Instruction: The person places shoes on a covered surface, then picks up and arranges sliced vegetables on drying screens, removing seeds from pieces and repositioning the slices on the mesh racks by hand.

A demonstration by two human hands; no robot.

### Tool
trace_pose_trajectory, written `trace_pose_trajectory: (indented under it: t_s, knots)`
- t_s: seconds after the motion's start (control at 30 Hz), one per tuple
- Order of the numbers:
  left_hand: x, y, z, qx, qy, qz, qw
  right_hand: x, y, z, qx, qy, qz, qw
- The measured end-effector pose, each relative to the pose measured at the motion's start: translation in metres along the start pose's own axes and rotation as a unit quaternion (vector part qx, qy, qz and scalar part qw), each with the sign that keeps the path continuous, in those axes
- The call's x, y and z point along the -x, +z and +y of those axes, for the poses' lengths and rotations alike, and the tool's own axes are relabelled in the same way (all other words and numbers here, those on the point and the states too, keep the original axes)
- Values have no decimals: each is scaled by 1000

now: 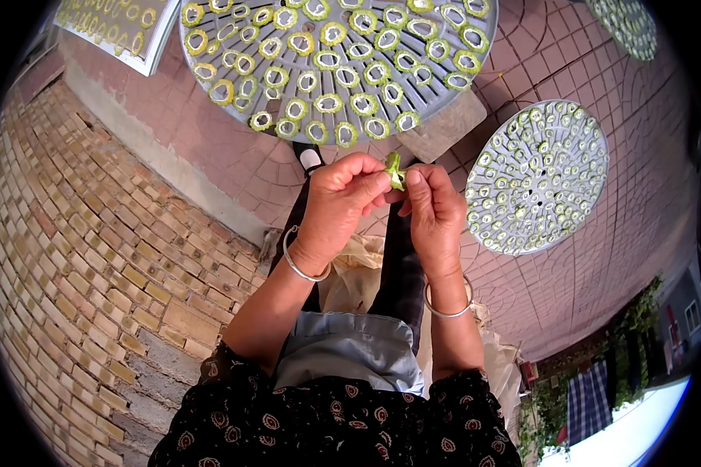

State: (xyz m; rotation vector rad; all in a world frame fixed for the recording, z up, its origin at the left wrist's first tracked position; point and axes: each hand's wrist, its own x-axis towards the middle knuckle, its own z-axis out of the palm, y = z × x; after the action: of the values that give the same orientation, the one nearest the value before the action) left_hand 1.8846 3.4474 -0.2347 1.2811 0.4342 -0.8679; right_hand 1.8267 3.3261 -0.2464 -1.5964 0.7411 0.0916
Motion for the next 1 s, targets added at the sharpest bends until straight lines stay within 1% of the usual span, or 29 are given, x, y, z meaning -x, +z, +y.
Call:
trace_pose_trajectory:
  t_s: [0.07, 0.17, 0.27, 0.37, 0.4, 0.47, 0.57, 0.73, 0.77, 0.9, 1.0]
  knots:
    - [-1, -2, -2, -3, -5, 0, 1000, -3, -1, 0, -34, 49, 10, 998]
    - [-3, -5, -6, 2, 0, -2, 1000, -3, -1, 8, -42, 18, 23, 999]
    - [-6, -8, -10, 4, 19, -9, 1000, -4, -3, 7, -49, 25, -10, 998]
    - [-8, -9, -12, 14, 35, -24, 999, -5, 3, 11, 38, -86, -8, 996]
    - [-8, -9, -12, 20, 39, -31, 999, -5, 3, 12, 14, -46, -10, 999]
    - [-8, -10, -11, 41, 17, -36, 998, -5, 1, 13, -33, 34, -13, 999]
    - [-9, -13, -11, 86, -4, -23, 996, -12, -3, 24, -141, 96, 2, 985]
    - [-16, -31, -20, 173, -11, -15, 985, -27, -9, 33, -146, 113, 40, 982]
    - [-16, -32, -20, 172, -10, -5, 985, -32, -12, 38, -146, 115, 50, 981]
    - [-18, -38, -26, 173, -2, -8, 985, -53, -16, 61, -77, 98, 67, 990]
    - [-19, -39, -32, 169, -5, -7, 986, -77, -15, 76, -36, 83, 55, 994]
